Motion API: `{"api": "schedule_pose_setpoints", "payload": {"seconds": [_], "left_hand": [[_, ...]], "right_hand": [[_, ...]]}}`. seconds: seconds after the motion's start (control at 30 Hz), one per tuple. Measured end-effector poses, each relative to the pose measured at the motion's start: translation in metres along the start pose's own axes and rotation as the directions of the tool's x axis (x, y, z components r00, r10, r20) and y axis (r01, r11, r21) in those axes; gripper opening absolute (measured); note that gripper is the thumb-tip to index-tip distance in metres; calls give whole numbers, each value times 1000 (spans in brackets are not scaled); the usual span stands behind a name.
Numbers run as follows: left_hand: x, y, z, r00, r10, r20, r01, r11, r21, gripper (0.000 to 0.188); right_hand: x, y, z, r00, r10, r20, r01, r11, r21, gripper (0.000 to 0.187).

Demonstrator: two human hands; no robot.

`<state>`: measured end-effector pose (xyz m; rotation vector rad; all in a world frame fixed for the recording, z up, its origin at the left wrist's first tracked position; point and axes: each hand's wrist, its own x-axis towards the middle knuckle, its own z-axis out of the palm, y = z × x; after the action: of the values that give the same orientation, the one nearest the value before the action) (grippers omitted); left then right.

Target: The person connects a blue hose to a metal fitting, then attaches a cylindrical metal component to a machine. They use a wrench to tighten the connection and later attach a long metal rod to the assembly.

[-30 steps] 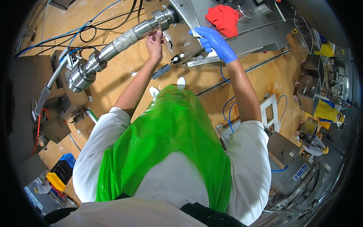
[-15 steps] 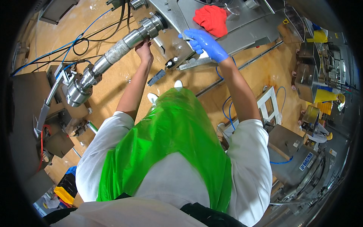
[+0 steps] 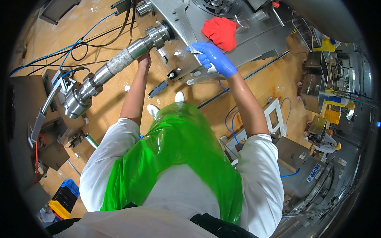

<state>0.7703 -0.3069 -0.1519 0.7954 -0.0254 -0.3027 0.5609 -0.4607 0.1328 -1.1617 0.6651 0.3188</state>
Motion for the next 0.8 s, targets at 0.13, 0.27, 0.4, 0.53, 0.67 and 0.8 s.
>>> {"api": "schedule_pose_setpoints", "payload": {"seconds": [0.13, 0.27, 0.4, 0.53, 0.67, 0.8], "left_hand": [[-6, 9, 16, 999, -35, 33, 36, 999, -40, 30], [-8, 16, 20, 998, -26, 60, 30, 997, -77, 28], [-7, 25, 26, 998, -25, 62, 29, 997, -67, 27], [-28, 41, 39, 993, -103, 55, 104, 994, -17, 26], [-68, 63, 34, 870, -484, -89, 487, 818, 306, 23], [-112, 125, 66, 825, -555, 107, 463, 772, 435, 29]], "right_hand": [[-4, 1, -3, 999, -14, -31, 13, 1000, -17, 36], [-8, -3, 6, 998, -38, -50, 34, 996, -81, 37], [-4, -7, 6, 997, 30, -66, -34, 998, -53, 35], [-3, -1, 1, 997, 39, -71, -45, 996, -78, 32], [-23, -7, 30, 974, -101, -205, -17, 864, -504, 27], [-48, 1, 31, 961, -260, -92, 27, 419, -908, 30]]}}
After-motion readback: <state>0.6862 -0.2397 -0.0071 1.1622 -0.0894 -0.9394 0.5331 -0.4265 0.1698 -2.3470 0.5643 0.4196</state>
